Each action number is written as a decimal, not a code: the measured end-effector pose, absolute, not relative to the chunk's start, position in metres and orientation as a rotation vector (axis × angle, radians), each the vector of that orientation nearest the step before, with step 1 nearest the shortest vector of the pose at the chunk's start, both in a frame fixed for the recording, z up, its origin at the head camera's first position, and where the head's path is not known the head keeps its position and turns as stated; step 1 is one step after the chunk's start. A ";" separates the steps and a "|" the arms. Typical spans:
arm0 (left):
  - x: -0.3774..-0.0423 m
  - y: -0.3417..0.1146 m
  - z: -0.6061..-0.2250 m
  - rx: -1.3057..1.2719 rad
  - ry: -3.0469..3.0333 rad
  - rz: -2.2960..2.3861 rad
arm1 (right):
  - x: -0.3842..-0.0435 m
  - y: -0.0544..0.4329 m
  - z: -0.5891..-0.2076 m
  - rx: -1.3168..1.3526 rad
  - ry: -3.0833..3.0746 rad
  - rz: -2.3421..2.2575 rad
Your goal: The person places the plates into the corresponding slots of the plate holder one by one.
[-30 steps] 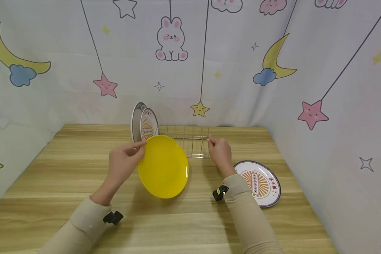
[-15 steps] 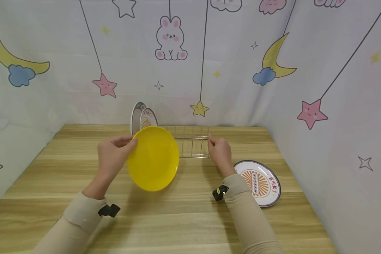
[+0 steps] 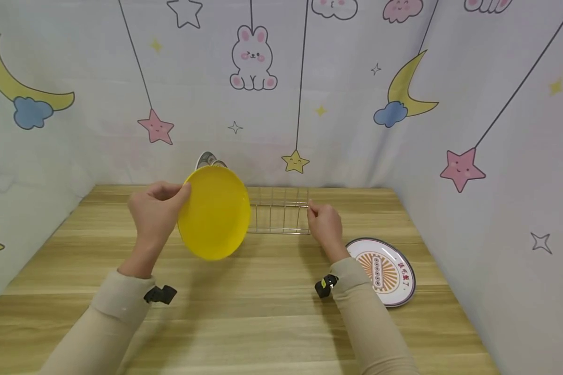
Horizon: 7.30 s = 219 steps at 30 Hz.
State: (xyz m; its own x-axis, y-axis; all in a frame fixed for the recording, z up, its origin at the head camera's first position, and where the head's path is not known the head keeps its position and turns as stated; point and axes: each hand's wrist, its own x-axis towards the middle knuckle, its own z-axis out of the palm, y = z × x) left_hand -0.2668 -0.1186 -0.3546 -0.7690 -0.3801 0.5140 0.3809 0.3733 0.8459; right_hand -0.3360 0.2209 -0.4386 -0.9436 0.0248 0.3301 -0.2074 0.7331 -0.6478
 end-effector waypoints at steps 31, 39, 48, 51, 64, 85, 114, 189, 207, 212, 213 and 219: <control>-0.289 -0.110 -0.351 -0.011 -1.784 -1.377 | -0.336 0.220 -0.439 0.123 -2.627 1.028; -0.289 -0.098 -0.359 -0.061 -1.807 -1.419 | -0.335 0.221 -0.437 0.119 -2.615 1.014; -0.293 -0.083 -0.369 -0.102 -1.857 -1.423 | -0.337 0.221 -0.438 0.127 -2.612 1.034; -0.295 -0.080 -0.373 -0.115 -1.869 -1.423 | -0.336 0.221 -0.438 0.131 -2.616 1.049; -0.301 -0.078 -0.390 -0.167 -1.906 -1.464 | -0.335 0.220 -0.436 0.131 -2.620 1.048; -0.304 -0.075 -0.403 -0.138 -2.020 -1.549 | -0.336 0.221 -0.438 0.118 -2.626 1.047; -0.290 -0.085 -0.405 -0.087 -2.113 -1.544 | -0.335 0.219 -0.438 0.094 -2.617 1.069; -0.317 -0.146 -0.447 0.153 -2.252 -1.731 | -0.332 0.218 -0.440 0.119 -2.643 1.093; -0.328 -0.146 -0.450 0.140 -2.255 -1.844 | -0.333 0.219 -0.437 0.106 -2.648 1.040; -0.330 -0.148 -0.450 0.139 -2.274 -1.873 | -0.333 0.220 -0.437 0.120 -2.649 1.048; -0.330 -0.148 -0.449 0.138 -2.281 -1.873 | -0.333 0.220 -0.436 0.123 -2.646 1.047; -0.332 -0.150 -0.445 0.103 -2.316 -1.823 | -0.334 0.219 -0.433 0.131 -2.625 1.042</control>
